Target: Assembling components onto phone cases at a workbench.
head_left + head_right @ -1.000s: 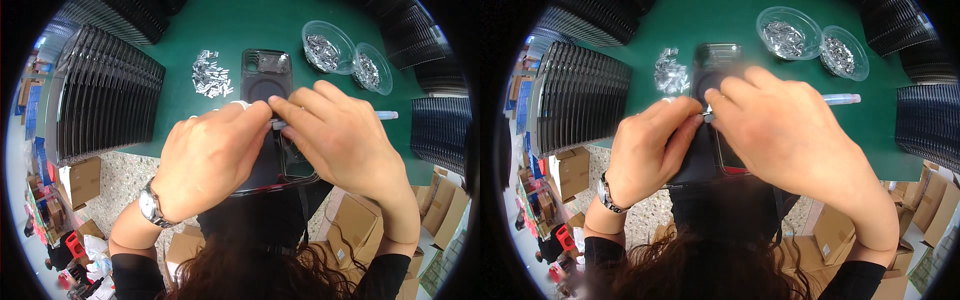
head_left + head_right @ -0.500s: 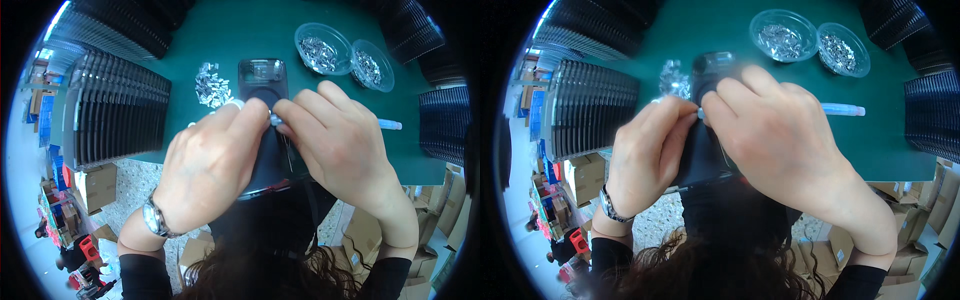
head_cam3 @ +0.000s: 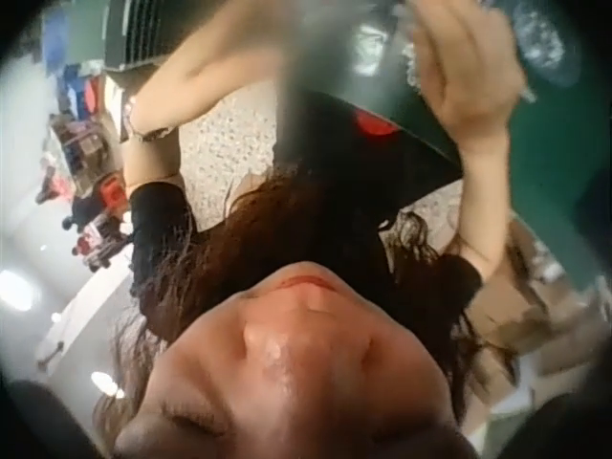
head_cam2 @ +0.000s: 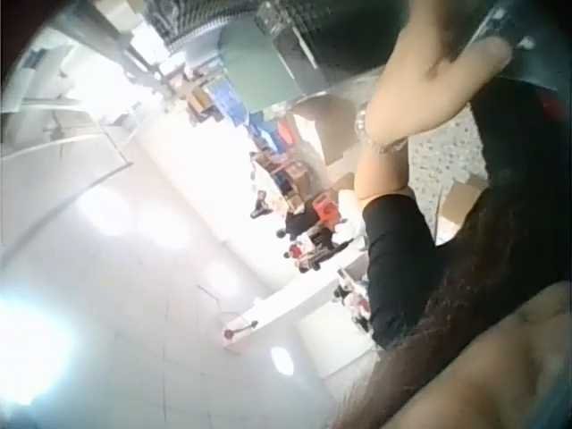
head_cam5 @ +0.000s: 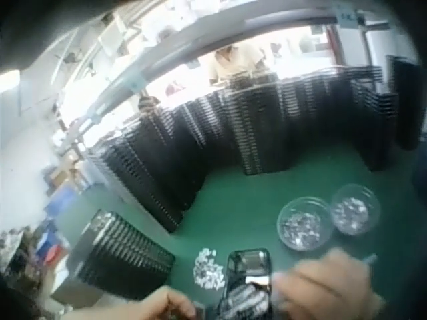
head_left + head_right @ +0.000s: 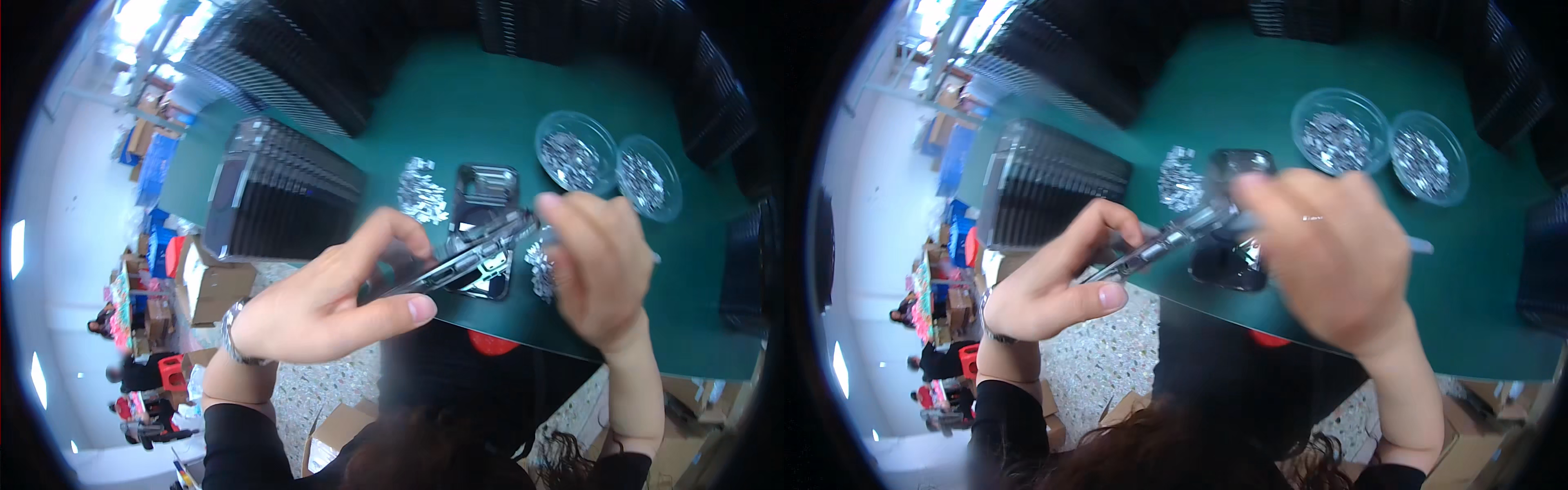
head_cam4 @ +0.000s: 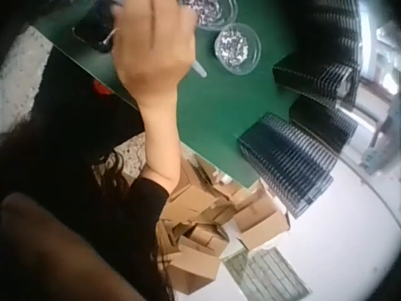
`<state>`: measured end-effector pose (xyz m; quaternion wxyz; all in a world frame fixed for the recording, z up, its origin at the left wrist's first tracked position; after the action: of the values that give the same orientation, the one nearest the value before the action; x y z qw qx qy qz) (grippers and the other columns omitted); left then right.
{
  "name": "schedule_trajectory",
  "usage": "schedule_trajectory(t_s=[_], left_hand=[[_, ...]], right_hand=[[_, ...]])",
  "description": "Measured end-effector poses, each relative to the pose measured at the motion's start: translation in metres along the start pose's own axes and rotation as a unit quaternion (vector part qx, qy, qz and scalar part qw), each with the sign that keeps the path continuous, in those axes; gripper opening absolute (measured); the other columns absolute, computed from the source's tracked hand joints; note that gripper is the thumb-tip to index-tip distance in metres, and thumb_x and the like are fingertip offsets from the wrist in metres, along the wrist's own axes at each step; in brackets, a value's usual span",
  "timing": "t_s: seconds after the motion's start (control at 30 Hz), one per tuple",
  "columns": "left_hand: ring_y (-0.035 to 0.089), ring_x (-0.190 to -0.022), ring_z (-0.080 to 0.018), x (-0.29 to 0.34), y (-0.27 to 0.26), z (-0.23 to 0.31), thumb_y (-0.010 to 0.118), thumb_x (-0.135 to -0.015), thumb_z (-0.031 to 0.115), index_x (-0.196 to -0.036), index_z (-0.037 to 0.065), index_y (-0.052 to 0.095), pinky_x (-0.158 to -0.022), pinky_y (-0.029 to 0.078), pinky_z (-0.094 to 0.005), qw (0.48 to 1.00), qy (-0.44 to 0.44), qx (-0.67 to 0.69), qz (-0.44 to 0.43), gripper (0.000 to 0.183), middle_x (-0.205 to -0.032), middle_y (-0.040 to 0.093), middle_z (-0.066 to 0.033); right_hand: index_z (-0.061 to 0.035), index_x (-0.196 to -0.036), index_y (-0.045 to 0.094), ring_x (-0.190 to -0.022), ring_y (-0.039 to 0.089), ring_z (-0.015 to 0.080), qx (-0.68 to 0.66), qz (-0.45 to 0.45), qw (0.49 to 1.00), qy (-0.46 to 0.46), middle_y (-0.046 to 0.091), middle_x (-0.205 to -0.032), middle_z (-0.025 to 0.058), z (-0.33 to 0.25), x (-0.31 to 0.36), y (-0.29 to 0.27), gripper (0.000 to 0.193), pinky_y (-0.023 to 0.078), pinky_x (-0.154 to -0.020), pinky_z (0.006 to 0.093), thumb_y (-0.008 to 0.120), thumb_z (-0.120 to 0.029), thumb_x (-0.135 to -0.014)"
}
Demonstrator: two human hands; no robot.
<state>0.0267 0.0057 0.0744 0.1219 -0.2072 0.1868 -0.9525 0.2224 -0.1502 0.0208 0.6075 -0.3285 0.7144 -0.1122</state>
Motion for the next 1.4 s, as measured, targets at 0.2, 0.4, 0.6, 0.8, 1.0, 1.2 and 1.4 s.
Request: schedule_trajectory(t_s=[0.2,0.4,0.6,0.8,1.0,1.2,1.4], left_hand=[[0.064,-0.112,-0.0303,0.045,-0.070,0.026,0.079,-0.092,0.029,-0.137,-0.001,0.053,-0.102,0.049,-0.0389,0.821,0.057,-0.360,0.439,0.061,-0.122,0.063,-0.0194],[0.064,-0.118,-0.0371,0.054,-0.117,-0.025,0.078,-0.094,0.044,-0.143,0.002,0.051,-0.099,0.051,-0.0429,0.818,-0.115,-0.378,0.419,0.070,-0.131,0.062,-0.0250],[0.067,-0.095,-0.0253,0.066,-0.118,-0.016,0.083,-0.087,0.054,-0.149,0.009,0.050,-0.083,0.056,-0.0389,0.807,-0.147,-0.393,0.416,0.084,-0.133,0.062,-0.0232],[0.064,-0.100,-0.0211,0.062,-0.102,-0.009,0.083,-0.088,0.047,-0.151,0.007,0.050,-0.087,0.054,-0.0334,0.727,-0.115,-0.523,0.429,0.081,-0.133,0.063,-0.0196],[0.062,-0.110,-0.0170,0.011,-0.004,-0.002,0.082,-0.088,0.010,-0.141,0.001,0.060,-0.088,0.054,-0.0307,0.848,0.129,-0.233,0.459,0.058,-0.133,0.065,-0.0104],[0.075,-0.081,-0.0395,-0.102,0.071,-0.027,0.079,-0.092,0.050,-0.163,0.013,0.037,-0.078,0.061,-0.0475,0.857,0.040,-0.443,0.259,0.091,-0.154,0.048,-0.0311],[0.072,-0.099,-0.0478,-0.112,0.079,-0.030,0.074,-0.090,0.042,-0.162,0.006,0.035,-0.082,0.061,-0.0503,0.866,0.045,-0.444,0.224,0.090,-0.141,0.054,-0.0400]], right_hand=[[0.0024,-0.114,0.071,-0.081,0.061,0.0298,0.074,-0.090,0.983,0.145,0.066,-0.091,0.0126,0.060,0.061,-0.006,0.022,0.050,-0.070,0.0415,0.071,0.001,-0.092],[0.0021,-0.109,0.071,-0.082,0.060,0.0305,0.063,-0.131,0.972,0.184,0.062,-0.090,0.0121,0.076,0.085,0.004,0.015,0.049,-0.069,0.0429,0.069,-0.004,-0.095],[0.0013,-0.108,0.070,-0.085,0.062,0.0311,0.040,-0.147,0.964,0.217,0.061,-0.094,0.0120,0.076,0.087,0.008,0.014,0.050,-0.071,0.0444,0.069,-0.005,-0.096],[0.0020,-0.107,0.069,-0.087,0.064,0.0326,0.035,-0.166,0.953,0.252,0.060,-0.095,0.0129,0.076,0.092,0.002,0.013,0.050,-0.072,0.0455,0.069,-0.006,-0.096],[-0.0017,-0.106,0.069,-0.089,0.066,0.0348,0.000,-0.153,0.954,0.258,0.062,-0.097,0.0122,0.079,0.093,0.009,0.021,0.053,-0.075,0.0450,0.077,-0.007,-0.087],[-0.0034,-0.102,0.072,-0.088,0.066,0.0334,-0.035,-0.164,0.938,0.302,0.063,-0.094,0.0107,0.087,0.092,0.005,0.015,0.053,-0.076,0.0437,0.070,-0.005,-0.087],[-0.0049,-0.098,0.074,-0.087,0.066,0.0318,-0.058,-0.191,0.930,0.309,0.064,-0.089,0.0091,0.087,0.099,0.002,0.012,0.052,-0.077,0.0443,0.068,-0.008,-0.089]])
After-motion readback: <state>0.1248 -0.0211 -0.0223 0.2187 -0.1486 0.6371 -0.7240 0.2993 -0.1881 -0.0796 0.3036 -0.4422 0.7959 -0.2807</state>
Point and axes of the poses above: each hand's wrist, its own x-axis away from the middle knuckle, its own y-axis out of the palm, z = x × y, the point moved 4 cm from there along -x, towards the middle knuckle
